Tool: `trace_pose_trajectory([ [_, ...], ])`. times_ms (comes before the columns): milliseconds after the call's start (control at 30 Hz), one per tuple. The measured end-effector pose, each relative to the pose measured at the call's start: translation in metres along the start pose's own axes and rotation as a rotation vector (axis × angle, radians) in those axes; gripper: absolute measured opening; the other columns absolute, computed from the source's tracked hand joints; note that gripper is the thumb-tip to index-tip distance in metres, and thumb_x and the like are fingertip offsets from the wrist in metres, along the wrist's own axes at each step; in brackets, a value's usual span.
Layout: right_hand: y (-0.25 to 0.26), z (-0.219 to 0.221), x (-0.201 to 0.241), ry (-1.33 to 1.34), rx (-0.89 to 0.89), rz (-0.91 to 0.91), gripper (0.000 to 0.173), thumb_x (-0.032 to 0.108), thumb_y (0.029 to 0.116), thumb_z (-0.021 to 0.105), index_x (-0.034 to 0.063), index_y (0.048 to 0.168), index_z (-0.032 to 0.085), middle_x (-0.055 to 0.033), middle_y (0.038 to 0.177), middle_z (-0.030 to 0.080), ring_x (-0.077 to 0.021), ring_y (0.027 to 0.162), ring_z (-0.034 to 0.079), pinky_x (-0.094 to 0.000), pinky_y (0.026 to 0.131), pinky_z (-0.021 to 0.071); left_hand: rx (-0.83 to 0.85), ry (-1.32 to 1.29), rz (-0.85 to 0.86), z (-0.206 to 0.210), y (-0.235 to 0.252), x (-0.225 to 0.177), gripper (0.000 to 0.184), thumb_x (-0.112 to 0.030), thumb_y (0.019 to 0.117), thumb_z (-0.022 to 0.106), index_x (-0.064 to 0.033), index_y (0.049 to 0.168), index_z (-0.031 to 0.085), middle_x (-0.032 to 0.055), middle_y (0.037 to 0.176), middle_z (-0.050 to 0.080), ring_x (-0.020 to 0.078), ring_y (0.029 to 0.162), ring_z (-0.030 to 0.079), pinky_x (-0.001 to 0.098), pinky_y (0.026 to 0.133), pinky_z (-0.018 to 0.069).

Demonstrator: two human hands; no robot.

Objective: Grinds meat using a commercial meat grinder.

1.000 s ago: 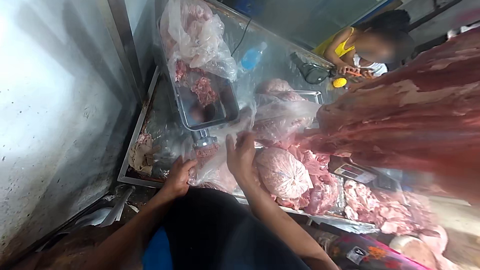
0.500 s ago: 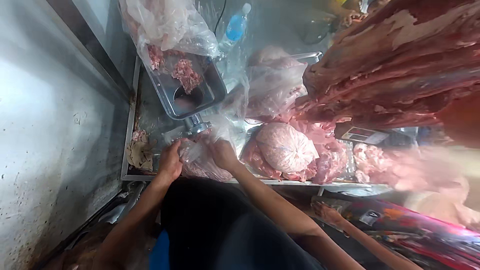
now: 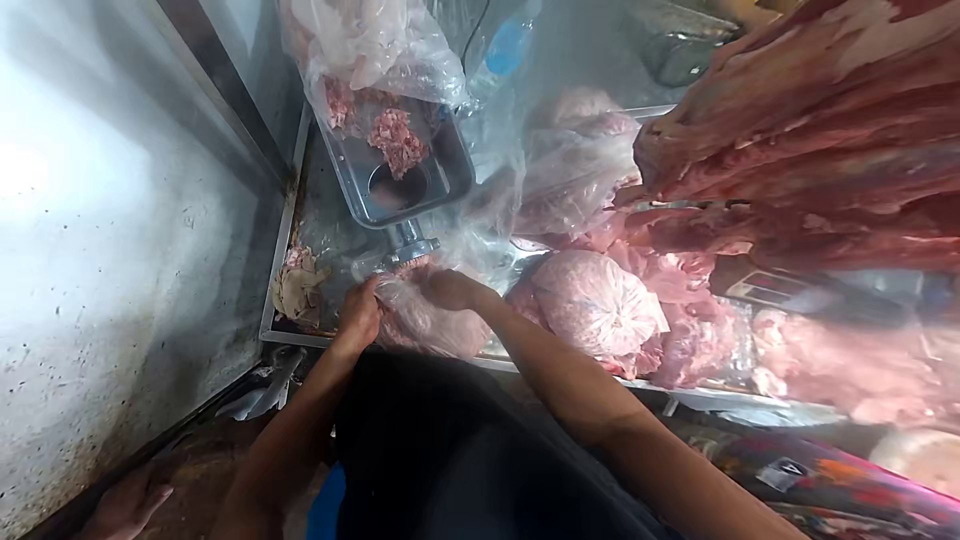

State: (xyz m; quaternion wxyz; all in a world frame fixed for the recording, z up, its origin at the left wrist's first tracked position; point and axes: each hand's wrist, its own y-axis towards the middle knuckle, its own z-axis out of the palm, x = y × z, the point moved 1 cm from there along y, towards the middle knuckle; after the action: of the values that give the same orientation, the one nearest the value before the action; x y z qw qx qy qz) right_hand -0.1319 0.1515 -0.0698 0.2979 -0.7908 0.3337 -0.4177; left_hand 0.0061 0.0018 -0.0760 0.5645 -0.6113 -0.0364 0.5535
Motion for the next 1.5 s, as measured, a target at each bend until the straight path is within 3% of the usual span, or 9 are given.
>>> trace_pose_trajectory([
  [267, -0.086, -0.006, 0.005, 0.05, -0.254, 0.143, 0.051, 0.038, 0.108, 0.041, -0.0012, 0.097, 0.071, -0.0229, 0.097, 0.071, -0.0417, 0.102, 0.068, -0.0638, 0.091, 0.0509, -0.002, 0.124, 0.194, -0.004, -0.013, -0.003, 0.025, -0.016, 0.1068, 0.052, 0.002, 0.098, 0.066, 0.0091, 0.088, 0.07, 0.0167, 0.078, 0.067, 0.0349, 0.075, 0.0583],
  [467, -0.07, -0.006, 0.01, 0.248, -0.589, -0.056, 0.053, 0.03, 0.1068, 0.045, 0.0015, 0.064, 0.057, -0.0103, 0.062, 0.054, -0.0264, 0.064, 0.059, -0.0488, 0.064, 0.0495, 0.087, 0.655, 0.463, 0.002, -0.014, -0.022, 0.03, -0.024, 0.107, 0.051, -0.0041, 0.099, 0.073, 0.0038, 0.09, 0.072, 0.0098, 0.086, 0.068, 0.0354, 0.084, 0.0558],
  [733, 0.002, 0.028, -0.018, -0.065, -0.405, -0.081, 0.056, 0.044, 0.109, 0.033, 0.0052, 0.116, 0.072, -0.0186, 0.116, 0.072, -0.0354, 0.12, 0.065, -0.0554, 0.107, 0.0479, 0.222, 1.058, 0.446, 0.015, 0.018, 0.025, 0.043, -0.031, 0.1095, 0.043, 0.0022, 0.117, 0.068, 0.0196, 0.111, 0.07, 0.0292, 0.111, 0.066, 0.0494, 0.102, 0.0492],
  [1000, -0.012, -0.003, -0.009, -0.112, 0.003, 0.175, 0.05, 0.044, 0.1079, 0.043, 0.0032, 0.108, 0.072, -0.0225, 0.114, 0.07, -0.0428, 0.113, 0.066, -0.0676, 0.092, 0.0498, 0.401, 1.494, 0.222, 0.036, 0.019, -0.002, 0.052, -0.039, 0.1111, 0.032, -0.0018, 0.123, 0.066, 0.0207, 0.122, 0.067, 0.0351, 0.123, 0.06, 0.058, 0.108, 0.0422],
  [1133, -0.038, -0.01, -0.01, -0.056, -0.018, 0.163, 0.046, 0.038, 0.1082, 0.043, 0.0016, 0.111, 0.071, -0.0237, 0.116, 0.069, -0.0438, 0.116, 0.064, -0.0674, 0.095, 0.0481, 0.154, 0.958, 0.217, 0.001, 0.012, -0.005, 0.044, -0.031, 0.1107, 0.041, 0.0023, 0.119, 0.068, 0.0213, 0.114, 0.068, 0.0303, 0.111, 0.065, 0.0513, 0.1, 0.0495],
  [1267, -0.069, -0.007, -0.022, 0.312, -0.412, 0.068, 0.044, 0.027, 0.1073, 0.048, -0.0031, 0.083, 0.068, -0.0206, 0.079, 0.066, -0.0365, 0.081, 0.067, -0.0595, 0.077, 0.0529, -0.118, 0.123, 0.121, -0.014, 0.0, -0.005, 0.029, -0.017, 0.1096, 0.045, 0.005, 0.122, 0.06, 0.0158, 0.108, 0.067, 0.0214, 0.093, 0.068, 0.039, 0.084, 0.0585],
  [1333, -0.081, -0.008, -0.022, 0.522, -0.671, -0.058, 0.047, 0.024, 0.1069, 0.043, 0.0043, 0.066, 0.057, -0.0058, 0.059, 0.051, -0.0178, 0.056, 0.053, -0.0412, 0.056, 0.0456, -0.105, -0.215, 0.029, -0.005, -0.01, -0.018, 0.027, -0.018, 0.1108, 0.037, -0.0008, 0.119, 0.056, 0.013, 0.099, 0.067, 0.023, 0.085, 0.067, 0.0413, 0.078, 0.0584],
  [1433, -0.095, -0.016, -0.011, 0.687, -0.732, -0.289, 0.046, 0.023, 0.1054, 0.038, 0.0083, 0.071, 0.064, 0.0008, 0.069, 0.065, -0.0047, 0.069, 0.064, -0.0303, 0.067, 0.0551, -0.042, -0.472, -0.022, 0.011, -0.018, -0.043, 0.027, -0.022, 0.1114, 0.035, -0.0064, 0.113, 0.056, 0.0087, 0.09, 0.066, 0.02, 0.079, 0.069, 0.0386, 0.076, 0.0609],
  [1500, -0.089, -0.013, -0.004, 0.586, -0.667, -0.346, 0.045, 0.023, 0.1025, 0.044, 0.0092, 0.063, 0.059, 0.0015, 0.06, 0.057, -0.0068, 0.059, 0.056, -0.0323, 0.056, 0.0478, 0.032, -0.506, -0.026, 0.019, -0.02, -0.048, 0.023, -0.023, 0.1104, 0.04, -0.0089, 0.109, 0.058, 0.0053, 0.083, 0.063, 0.0156, 0.072, 0.065, 0.033, 0.07, 0.0593],
])
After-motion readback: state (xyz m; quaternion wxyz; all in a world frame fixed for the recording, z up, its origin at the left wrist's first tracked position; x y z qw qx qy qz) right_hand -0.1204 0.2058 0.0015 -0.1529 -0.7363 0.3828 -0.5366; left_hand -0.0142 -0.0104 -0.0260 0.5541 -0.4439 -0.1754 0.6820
